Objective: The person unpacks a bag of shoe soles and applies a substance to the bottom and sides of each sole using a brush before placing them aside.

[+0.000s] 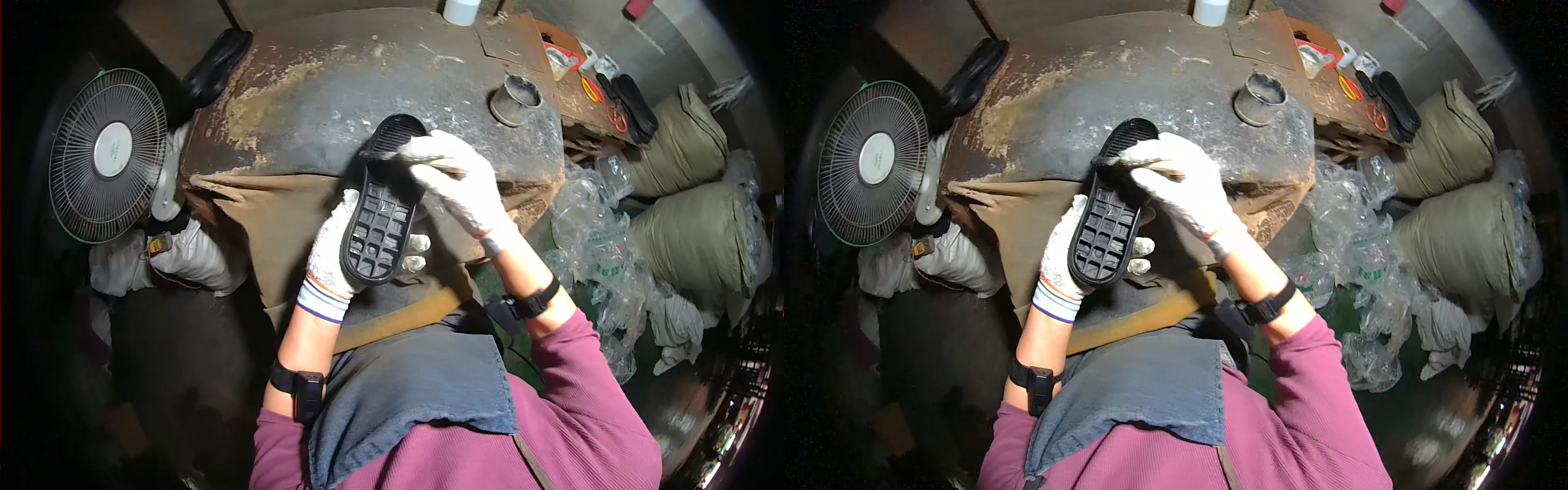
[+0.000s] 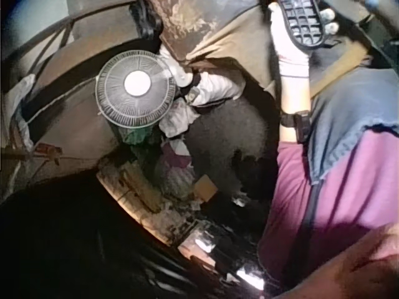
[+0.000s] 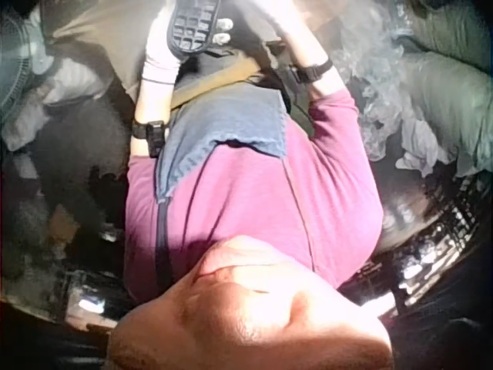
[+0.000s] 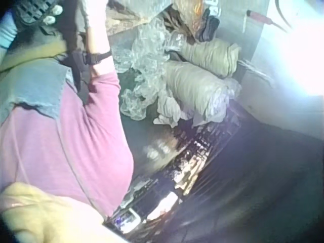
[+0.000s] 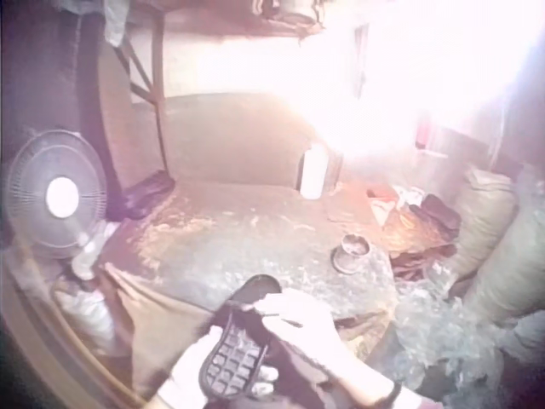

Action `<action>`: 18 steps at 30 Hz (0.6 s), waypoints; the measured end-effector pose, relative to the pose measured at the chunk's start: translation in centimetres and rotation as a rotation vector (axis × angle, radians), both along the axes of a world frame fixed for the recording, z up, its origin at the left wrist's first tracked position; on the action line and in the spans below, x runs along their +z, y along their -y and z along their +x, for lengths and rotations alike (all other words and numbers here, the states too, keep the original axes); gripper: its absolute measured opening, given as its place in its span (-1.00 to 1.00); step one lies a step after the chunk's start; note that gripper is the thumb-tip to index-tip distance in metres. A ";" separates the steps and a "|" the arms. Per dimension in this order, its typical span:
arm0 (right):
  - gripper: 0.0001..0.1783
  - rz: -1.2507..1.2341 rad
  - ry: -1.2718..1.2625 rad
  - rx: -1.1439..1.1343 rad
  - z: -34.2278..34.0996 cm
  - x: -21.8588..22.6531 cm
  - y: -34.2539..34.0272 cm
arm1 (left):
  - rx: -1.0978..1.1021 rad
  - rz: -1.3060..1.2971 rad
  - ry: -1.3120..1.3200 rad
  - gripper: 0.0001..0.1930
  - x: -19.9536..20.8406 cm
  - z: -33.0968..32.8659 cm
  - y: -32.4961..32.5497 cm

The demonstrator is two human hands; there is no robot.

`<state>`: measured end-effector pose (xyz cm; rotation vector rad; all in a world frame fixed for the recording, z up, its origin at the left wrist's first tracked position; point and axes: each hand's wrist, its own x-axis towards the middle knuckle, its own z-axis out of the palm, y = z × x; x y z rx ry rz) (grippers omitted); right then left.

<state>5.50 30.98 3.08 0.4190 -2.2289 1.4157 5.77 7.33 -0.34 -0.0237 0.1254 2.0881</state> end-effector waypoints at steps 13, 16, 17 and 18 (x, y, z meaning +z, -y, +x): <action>-0.86 -0.454 0.254 0.183 0.3 0.1 1.6 | 0.080 -0.028 0.014 -0.28 0.0 0.3 -0.2; -0.82 0.014 -0.006 0.151 1.0 0.5 1.8 | 0.047 0.148 -0.056 -0.26 -1.3 -0.5 -0.4; -0.79 -0.014 0.021 0.157 1.4 0.6 2.3 | 0.068 0.153 -0.057 -0.25 -1.3 -0.7 -0.5; -0.79 -0.019 0.028 0.161 1.9 0.6 2.6 | 0.090 0.160 -0.054 -0.25 -1.2 -0.6 -0.7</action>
